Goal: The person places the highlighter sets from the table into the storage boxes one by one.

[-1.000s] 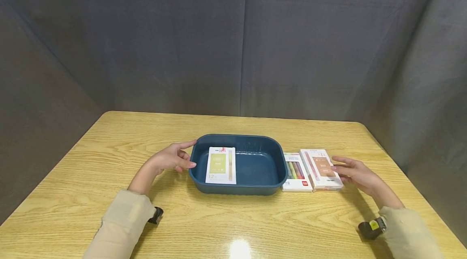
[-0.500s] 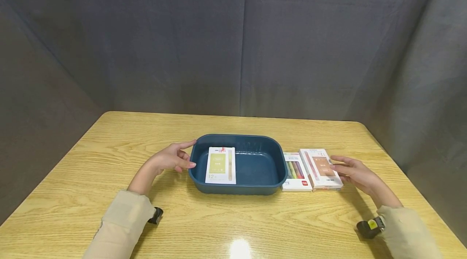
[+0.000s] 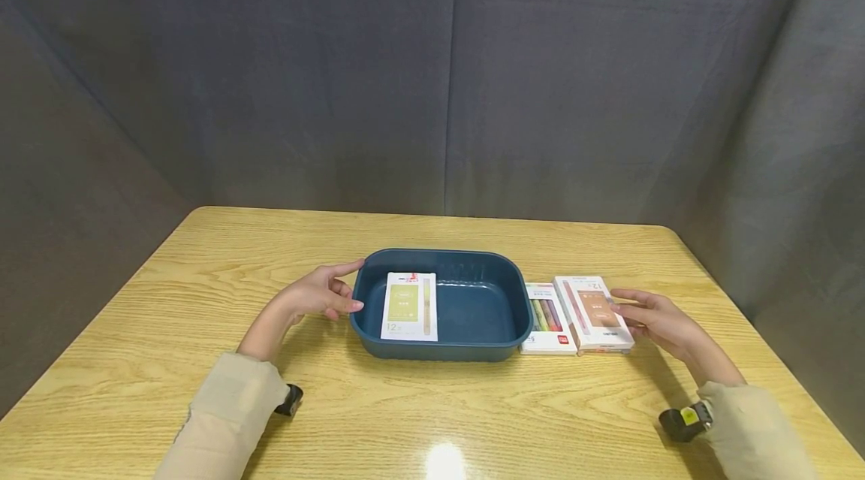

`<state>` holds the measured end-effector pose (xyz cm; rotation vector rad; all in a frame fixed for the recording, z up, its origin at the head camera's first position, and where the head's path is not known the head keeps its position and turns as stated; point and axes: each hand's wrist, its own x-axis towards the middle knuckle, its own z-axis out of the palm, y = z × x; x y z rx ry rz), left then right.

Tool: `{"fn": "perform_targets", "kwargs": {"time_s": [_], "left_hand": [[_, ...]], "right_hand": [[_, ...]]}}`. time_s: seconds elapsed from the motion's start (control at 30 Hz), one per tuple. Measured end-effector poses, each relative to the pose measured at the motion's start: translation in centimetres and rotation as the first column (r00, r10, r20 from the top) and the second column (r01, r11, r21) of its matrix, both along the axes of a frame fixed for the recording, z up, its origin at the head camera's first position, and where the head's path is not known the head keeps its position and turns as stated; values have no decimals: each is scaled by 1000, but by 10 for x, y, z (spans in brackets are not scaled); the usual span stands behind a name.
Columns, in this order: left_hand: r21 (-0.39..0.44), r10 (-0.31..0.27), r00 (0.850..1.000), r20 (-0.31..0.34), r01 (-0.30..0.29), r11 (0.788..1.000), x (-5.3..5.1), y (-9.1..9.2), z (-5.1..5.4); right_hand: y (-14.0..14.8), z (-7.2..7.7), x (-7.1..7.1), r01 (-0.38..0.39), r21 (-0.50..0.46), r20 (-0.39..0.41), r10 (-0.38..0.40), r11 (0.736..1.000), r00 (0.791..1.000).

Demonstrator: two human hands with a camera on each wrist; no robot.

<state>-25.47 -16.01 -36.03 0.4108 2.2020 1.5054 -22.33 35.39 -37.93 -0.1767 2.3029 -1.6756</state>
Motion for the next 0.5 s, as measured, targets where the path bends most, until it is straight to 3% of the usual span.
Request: {"fn": "perform_targets", "kwargs": {"time_s": [0.5], "left_hand": [[5, 0, 1000, 13, 0, 1000, 1, 1, 2]], "right_hand": [[-2, 7, 2, -24, -8, -8, 24, 1000, 1000]]}}
